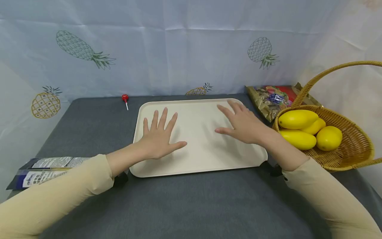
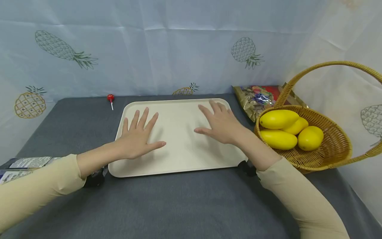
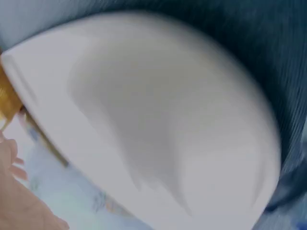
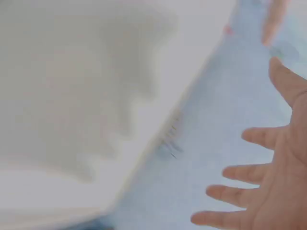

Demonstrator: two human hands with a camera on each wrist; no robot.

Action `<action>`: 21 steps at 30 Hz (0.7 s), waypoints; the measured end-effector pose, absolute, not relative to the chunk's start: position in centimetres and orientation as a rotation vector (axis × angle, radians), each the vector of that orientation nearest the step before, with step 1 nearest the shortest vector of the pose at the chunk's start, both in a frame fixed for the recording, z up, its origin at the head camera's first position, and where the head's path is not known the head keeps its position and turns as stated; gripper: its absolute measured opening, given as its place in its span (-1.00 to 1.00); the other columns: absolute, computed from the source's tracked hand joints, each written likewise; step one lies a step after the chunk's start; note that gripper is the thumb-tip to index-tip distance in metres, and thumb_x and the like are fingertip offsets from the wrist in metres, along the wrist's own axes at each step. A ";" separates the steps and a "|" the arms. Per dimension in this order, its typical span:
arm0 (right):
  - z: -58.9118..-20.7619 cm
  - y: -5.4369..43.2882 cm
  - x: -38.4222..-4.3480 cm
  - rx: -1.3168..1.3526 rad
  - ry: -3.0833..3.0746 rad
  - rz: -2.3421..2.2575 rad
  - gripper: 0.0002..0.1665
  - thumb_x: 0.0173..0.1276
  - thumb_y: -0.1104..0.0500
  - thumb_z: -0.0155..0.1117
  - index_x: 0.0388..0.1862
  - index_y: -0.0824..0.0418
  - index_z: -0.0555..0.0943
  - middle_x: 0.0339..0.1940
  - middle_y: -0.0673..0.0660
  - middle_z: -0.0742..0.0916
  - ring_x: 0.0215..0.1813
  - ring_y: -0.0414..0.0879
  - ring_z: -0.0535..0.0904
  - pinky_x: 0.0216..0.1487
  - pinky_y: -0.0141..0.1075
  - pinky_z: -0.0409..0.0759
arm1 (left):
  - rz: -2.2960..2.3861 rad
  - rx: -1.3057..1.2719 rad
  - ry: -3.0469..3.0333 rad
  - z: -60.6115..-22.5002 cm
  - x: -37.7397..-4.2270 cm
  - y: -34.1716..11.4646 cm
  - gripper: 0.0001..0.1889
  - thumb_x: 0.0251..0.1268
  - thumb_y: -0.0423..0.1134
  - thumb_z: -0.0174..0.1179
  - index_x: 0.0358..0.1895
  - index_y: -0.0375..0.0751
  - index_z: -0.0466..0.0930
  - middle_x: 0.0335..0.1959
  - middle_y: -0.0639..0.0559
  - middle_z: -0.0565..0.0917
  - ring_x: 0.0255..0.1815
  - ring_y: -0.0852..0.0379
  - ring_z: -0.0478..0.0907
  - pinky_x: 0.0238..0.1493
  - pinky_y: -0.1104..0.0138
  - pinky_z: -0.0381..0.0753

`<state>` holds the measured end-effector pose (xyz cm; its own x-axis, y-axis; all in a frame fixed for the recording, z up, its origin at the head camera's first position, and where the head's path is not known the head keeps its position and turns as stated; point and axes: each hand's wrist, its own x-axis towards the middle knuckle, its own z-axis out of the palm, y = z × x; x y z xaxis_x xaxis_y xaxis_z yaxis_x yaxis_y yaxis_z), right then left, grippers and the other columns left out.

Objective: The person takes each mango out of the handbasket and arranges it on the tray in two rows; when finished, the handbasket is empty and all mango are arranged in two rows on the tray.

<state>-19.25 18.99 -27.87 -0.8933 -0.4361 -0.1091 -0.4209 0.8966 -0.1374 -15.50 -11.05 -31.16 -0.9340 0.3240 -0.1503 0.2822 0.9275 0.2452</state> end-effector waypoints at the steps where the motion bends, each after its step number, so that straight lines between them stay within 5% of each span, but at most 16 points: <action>1: -26.9 19.4 -19.2 -0.663 2.938 -0.207 0.06 0.33 -0.52 -0.03 0.65 -0.11 -0.06 0.66 0.29 -0.02 0.62 0.39 -0.07 0.46 0.45 0.10 | 0.354 0.455 2.908 -30.8 -15.7 -11.3 0.05 0.30 0.47 -0.07 0.62 0.09 -0.44 0.63 -0.16 -0.50 0.62 -0.34 -0.58 0.49 -0.41 -0.48; 7: -21.3 23.2 -19.2 -0.648 3.018 -0.478 -0.11 0.44 -0.30 0.10 0.58 0.10 0.17 0.59 0.35 0.19 0.55 0.36 0.09 0.44 0.39 0.13 | 0.506 0.388 2.938 -28.4 -17.4 -13.4 0.04 0.36 0.41 -0.08 0.62 0.02 -0.47 0.63 -0.24 -0.43 0.62 -0.41 -0.48 0.51 -0.41 -0.34; 12: -18.9 27.7 -19.8 -0.555 3.017 -0.708 -0.29 0.50 -0.14 0.11 0.54 0.00 0.26 0.59 0.25 0.27 0.49 0.37 0.23 0.31 0.40 0.28 | 0.661 0.315 2.905 -27.0 -18.9 -15.5 0.00 0.42 0.38 -0.14 0.62 -0.12 -0.43 0.62 -0.36 -0.21 0.61 -0.47 -0.24 0.47 -0.45 -0.12; 14: -18.6 29.6 -20.1 -0.498 3.014 -0.758 -0.34 0.51 -0.11 0.11 0.53 -0.05 0.29 0.57 0.22 0.30 0.45 0.36 0.29 0.28 0.09 0.53 | 0.748 0.288 2.873 -26.7 -19.4 -16.4 -0.02 0.44 0.35 -0.16 0.62 -0.17 -0.39 0.62 -0.36 -0.16 0.60 -0.45 -0.17 0.46 -0.43 -0.02; 17: -18.6 32.2 -20.5 -0.403 3.029 -0.781 -0.42 0.50 -0.11 0.11 0.45 -0.06 0.40 0.42 0.07 0.48 0.28 0.00 0.48 -0.01 -0.41 0.60 | 0.885 0.237 2.816 -26.5 -20.3 -17.8 -0.05 0.46 0.35 -0.19 0.62 -0.18 -0.35 0.62 -0.34 -0.12 0.60 -0.41 -0.09 0.47 -0.37 0.08; 19: -19.0 33.7 -20.7 -0.356 3.034 -0.788 -0.48 0.50 -0.11 0.11 0.36 -0.01 0.47 0.20 -0.09 0.58 -0.01 -0.17 0.52 -0.33 -0.55 0.46 | 0.944 0.192 2.776 -26.5 -20.8 -18.7 -0.06 0.46 0.37 -0.23 0.62 -0.15 -0.33 0.62 -0.34 -0.10 0.58 -0.41 -0.04 0.45 -0.36 0.12; 21: -19.4 35.1 -20.7 -0.317 3.034 -0.805 -0.52 0.50 -0.11 0.12 0.30 0.04 0.52 -0.01 -0.28 0.58 -0.18 -0.30 0.46 -0.35 -0.51 0.46 | 0.987 0.146 2.738 -26.7 -21.3 -19.5 -0.06 0.45 0.40 -0.28 0.63 -0.13 -0.32 0.62 -0.33 -0.10 0.58 -0.41 -0.03 0.45 -0.35 0.11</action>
